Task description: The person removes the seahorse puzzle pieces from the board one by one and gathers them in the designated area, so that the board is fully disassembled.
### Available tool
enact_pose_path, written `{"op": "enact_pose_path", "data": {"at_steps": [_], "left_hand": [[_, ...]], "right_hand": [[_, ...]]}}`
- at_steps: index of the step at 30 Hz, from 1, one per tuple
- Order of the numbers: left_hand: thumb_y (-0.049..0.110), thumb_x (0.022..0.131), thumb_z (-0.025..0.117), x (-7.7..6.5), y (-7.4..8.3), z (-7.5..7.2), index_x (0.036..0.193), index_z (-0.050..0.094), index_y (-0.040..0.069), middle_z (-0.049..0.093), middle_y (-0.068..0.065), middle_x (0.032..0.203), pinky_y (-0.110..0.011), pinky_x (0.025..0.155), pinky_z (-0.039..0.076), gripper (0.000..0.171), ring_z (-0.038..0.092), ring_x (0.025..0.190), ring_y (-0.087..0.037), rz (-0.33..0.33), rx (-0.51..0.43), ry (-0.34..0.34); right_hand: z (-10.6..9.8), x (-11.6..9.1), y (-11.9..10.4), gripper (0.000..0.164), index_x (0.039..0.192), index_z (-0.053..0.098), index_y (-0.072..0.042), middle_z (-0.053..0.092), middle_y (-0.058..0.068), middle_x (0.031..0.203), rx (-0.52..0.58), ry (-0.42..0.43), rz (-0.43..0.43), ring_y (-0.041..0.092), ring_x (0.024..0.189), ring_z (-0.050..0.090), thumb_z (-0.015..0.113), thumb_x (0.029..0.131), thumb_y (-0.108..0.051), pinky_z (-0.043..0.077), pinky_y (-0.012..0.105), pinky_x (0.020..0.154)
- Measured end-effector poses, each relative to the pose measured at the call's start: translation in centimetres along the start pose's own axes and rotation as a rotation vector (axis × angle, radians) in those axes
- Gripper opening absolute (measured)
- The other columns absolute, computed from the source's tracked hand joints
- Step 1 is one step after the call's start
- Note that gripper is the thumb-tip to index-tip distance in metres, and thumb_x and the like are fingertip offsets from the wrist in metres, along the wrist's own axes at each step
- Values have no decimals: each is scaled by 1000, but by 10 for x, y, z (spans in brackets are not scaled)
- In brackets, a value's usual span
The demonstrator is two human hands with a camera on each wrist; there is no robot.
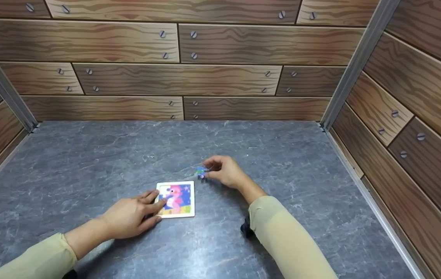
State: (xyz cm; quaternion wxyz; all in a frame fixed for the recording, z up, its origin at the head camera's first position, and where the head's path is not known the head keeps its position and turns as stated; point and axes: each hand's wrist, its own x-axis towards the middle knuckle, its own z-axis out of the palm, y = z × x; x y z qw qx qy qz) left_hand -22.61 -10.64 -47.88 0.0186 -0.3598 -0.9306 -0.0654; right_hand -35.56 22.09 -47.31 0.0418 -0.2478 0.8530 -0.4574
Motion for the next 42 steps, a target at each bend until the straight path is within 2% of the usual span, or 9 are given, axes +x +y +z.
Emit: {"op": "enact_pose_path", "data": {"at_steps": [7, 15, 20, 24, 37, 42], "left_hand": [[41, 109, 56, -1, 0, 0, 153, 60, 13, 56, -28, 151, -53, 103, 55, 52, 57, 138, -42, 1, 4, 5], [41, 109, 55, 0, 0, 0, 153, 60, 13, 55, -28, 151, -54, 103, 55, 52, 56, 139, -42, -4, 4, -1], [40, 109, 56, -1, 0, 1, 152, 60, 13, 56, -29, 150, -53, 102, 55, 52, 57, 138, -42, 2, 2, 7], [39, 109, 57, 0, 0, 0, 152, 61, 11, 56, -30, 149, -54, 101, 56, 51, 58, 136, -42, 9, 1, 22], [39, 108, 57, 0, 1, 0, 151, 61, 11, 57, -29, 148, -53, 101, 56, 51, 58, 136, -42, 11, 2, 27], [39, 108, 57, 0, 1, 0, 151, 61, 11, 57, -30, 149, -53, 103, 55, 52, 58, 137, -42, 8, -4, 19]], "right_hand": [[1, -1, 2, 37, 124, 73, 6, 75, 17, 113, 0, -17, 42, 26, 104, 67, 82, 90, -2, 53, 29, 90], [2, -2, 3, 35, 124, 74, 5, 75, 16, 112, -21, -17, 49, 19, 99, 66, 82, 90, -3, 53, 23, 85], [3, -3, 5, 34, 121, 73, 8, 75, 20, 110, 4, -22, 31, 18, 95, 65, 82, 90, -1, 52, 21, 81], [4, -4, 6, 33, 120, 72, 10, 74, 23, 110, 20, -24, 18, 21, 95, 65, 81, 90, 0, 50, 20, 80], [5, -5, 6, 34, 122, 73, 6, 75, 18, 114, -7, -35, 30, 29, 105, 68, 82, 90, -3, 52, 28, 89], [6, -4, 7, 35, 123, 73, 6, 76, 18, 115, -12, -36, 32, 29, 107, 68, 82, 90, -4, 52, 27, 89]]}}
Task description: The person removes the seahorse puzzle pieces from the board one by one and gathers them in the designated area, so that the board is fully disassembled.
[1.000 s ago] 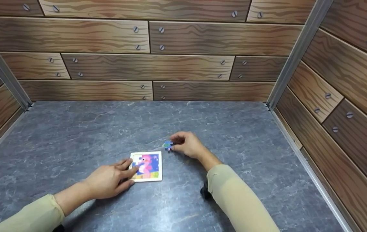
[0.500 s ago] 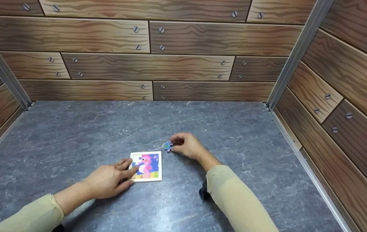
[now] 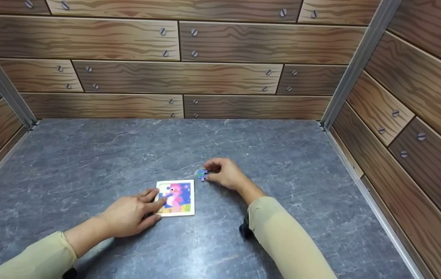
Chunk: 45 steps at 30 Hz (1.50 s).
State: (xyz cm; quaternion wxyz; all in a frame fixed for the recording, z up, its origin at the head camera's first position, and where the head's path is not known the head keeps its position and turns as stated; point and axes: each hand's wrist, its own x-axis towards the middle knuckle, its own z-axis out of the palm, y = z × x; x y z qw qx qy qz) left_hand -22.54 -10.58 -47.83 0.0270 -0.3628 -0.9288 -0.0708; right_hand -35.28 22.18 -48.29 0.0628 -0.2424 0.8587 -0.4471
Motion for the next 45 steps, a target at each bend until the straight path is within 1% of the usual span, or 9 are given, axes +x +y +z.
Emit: {"op": "enact_pose_path", "data": {"at_steps": [7, 12, 18, 26, 32, 35, 38, 41, 45], "left_hand": [[40, 109, 57, 0, -1, -1, 152, 60, 11, 55, -30, 150, -53, 103, 55, 52, 57, 138, -43, 1, -12, -16], [40, 108, 57, 0, -2, 0, 152, 61, 11, 55, -29, 151, -54, 103, 55, 52, 56, 139, -42, -4, -28, -15], [41, 108, 57, 0, -3, 1, 152, 60, 11, 54, -30, 151, -54, 103, 55, 53, 57, 138, -43, -1, -32, -17], [41, 108, 58, 1, -3, -1, 152, 61, 11, 55, -30, 151, -54, 104, 54, 53, 57, 137, -44, -2, -23, -12], [42, 109, 57, 2, -1, -3, 154, 59, 12, 53, -29, 152, -52, 106, 53, 54, 56, 139, -43, -9, -14, -33], [42, 109, 57, 2, 0, -2, 154, 59, 12, 53, -29, 152, -52, 106, 53, 54, 56, 139, -42, -9, -15, -37], [42, 109, 57, 1, 0, -1, 153, 59, 13, 54, -29, 152, -52, 105, 54, 54, 57, 138, -42, -8, -14, -39], [43, 109, 57, 0, 0, 0, 153, 60, 13, 54, -28, 152, -52, 104, 54, 53, 57, 138, -41, -11, -8, -35], [43, 108, 57, 1, -1, 0, 153, 60, 13, 55, -29, 151, -52, 104, 54, 53, 58, 137, -42, -14, -1, -18]], "right_hand": [[1, 0, -1, 36, 124, 72, 7, 75, 20, 118, 5, -6, 7, 30, 109, 68, 82, 90, -2, 52, 25, 90], [0, 0, -2, 36, 124, 72, 7, 75, 19, 117, 0, -6, 15, 28, 108, 67, 81, 91, -3, 51, 25, 88], [0, 0, -2, 36, 123, 73, 6, 75, 18, 117, -2, -2, 28, 29, 108, 67, 82, 90, -3, 51, 26, 89], [-1, 1, -4, 36, 125, 73, 4, 74, 19, 120, -3, 10, 36, 33, 114, 67, 83, 91, -6, 51, 39, 97], [-3, 1, -3, 37, 126, 72, 5, 73, 21, 123, 6, 20, 42, 35, 115, 66, 82, 92, -6, 52, 38, 96], [-3, -1, -6, 36, 126, 72, 6, 73, 21, 122, 8, 30, 44, 34, 114, 67, 81, 93, -5, 53, 40, 97], [-1, -1, -13, 35, 125, 72, 6, 73, 21, 122, 5, 34, 22, 36, 114, 67, 80, 93, -4, 54, 47, 101], [2, 1, -23, 36, 125, 72, 6, 74, 20, 121, 1, 23, -23, 38, 115, 65, 80, 93, -5, 53, 54, 103], [8, 6, -38, 37, 125, 72, 5, 74, 18, 120, -9, -1, -59, 37, 115, 65, 81, 92, -8, 52, 56, 102]]}}
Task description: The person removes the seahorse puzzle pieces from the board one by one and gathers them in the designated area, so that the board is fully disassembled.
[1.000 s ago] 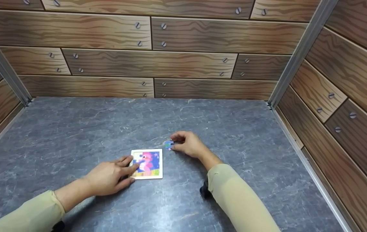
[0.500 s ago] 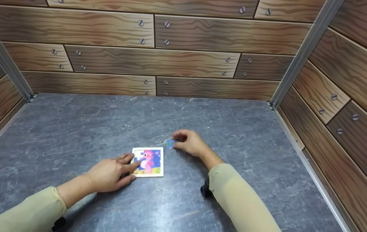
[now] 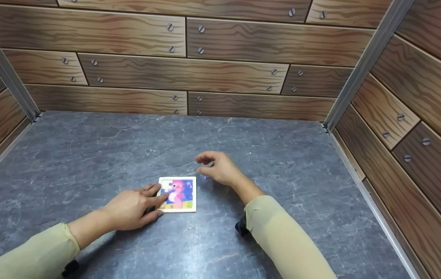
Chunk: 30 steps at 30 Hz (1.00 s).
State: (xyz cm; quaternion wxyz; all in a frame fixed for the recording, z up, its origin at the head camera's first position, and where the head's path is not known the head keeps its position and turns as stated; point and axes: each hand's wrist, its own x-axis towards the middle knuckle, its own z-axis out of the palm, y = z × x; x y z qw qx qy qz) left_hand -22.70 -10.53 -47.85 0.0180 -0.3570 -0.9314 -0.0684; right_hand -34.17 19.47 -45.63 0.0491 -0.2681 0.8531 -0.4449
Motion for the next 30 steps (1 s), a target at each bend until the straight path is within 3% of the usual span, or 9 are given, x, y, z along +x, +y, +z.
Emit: {"op": "enact_pose_path", "data": {"at_steps": [12, 17, 30], "left_hand": [[42, 108, 58, 1, -1, -1, 152, 60, 12, 56, -29, 150, -53, 102, 56, 54, 59, 135, -43, 7, 13, 5], [42, 108, 57, 1, -1, -2, 152, 60, 11, 55, -30, 150, -54, 102, 55, 54, 59, 135, -44, 6, 9, 5], [43, 107, 60, 8, 0, -10, 147, 65, 11, 61, -28, 144, -53, 98, 58, 51, 63, 130, -43, 38, 78, -47]], "right_hand": [[24, 11, -33, 36, 127, 72, 3, 74, 19, 122, 10, -112, -53, 41, 117, 65, 78, 93, -7, 52, 57, 102], [32, 14, -36, 35, 125, 73, 4, 72, 23, 121, 4, -142, -66, 43, 115, 65, 79, 92, -7, 54, 54, 100], [42, 17, -38, 31, 124, 75, 2, 75, 18, 120, -58, -225, -60, 36, 114, 68, 79, 94, -6, 55, 52, 102]]}}
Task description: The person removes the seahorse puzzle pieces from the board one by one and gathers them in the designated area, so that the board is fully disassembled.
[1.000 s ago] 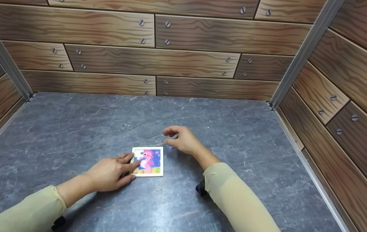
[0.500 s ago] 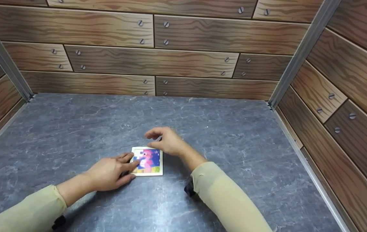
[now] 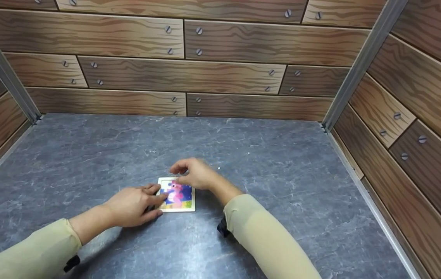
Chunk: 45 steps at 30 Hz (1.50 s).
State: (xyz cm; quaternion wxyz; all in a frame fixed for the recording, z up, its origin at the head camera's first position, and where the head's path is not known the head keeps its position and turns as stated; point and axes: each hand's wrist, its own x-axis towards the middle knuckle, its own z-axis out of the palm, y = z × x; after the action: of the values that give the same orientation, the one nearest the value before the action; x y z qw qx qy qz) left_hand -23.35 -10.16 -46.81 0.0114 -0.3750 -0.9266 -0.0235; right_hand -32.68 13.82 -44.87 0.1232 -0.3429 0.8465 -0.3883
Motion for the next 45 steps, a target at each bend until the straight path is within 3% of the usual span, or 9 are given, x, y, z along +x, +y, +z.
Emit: {"op": "enact_pose_path", "data": {"at_steps": [20, 27, 45], "left_hand": [[45, 107, 59, 3, 0, -3, 147, 65, 13, 61, -28, 145, -54, 101, 56, 52, 62, 131, -44, -14, 2, -35], [45, 107, 60, 2, 1, -2, 143, 68, 13, 64, -26, 141, -53, 95, 59, 49, 64, 128, -41, -10, 9, -8], [43, 107, 60, 1, 1, 0, 145, 67, 12, 63, -27, 142, -51, 98, 58, 50, 64, 128, -42, -9, 0, -10]], "right_hand": [[-2, 12, 4, 37, 128, 75, -3, 76, 8, 120, 9, -181, 104, 20, 112, 69, 82, 91, -6, 54, 36, 101], [-2, 14, 7, 37, 128, 75, -2, 74, 11, 121, -22, -213, 56, 21, 110, 66, 82, 92, -4, 53, 36, 99], [0, 13, 15, 34, 128, 76, -3, 69, 12, 122, -70, -245, -5, 21, 114, 60, 77, 93, -3, 49, 39, 104]]}}
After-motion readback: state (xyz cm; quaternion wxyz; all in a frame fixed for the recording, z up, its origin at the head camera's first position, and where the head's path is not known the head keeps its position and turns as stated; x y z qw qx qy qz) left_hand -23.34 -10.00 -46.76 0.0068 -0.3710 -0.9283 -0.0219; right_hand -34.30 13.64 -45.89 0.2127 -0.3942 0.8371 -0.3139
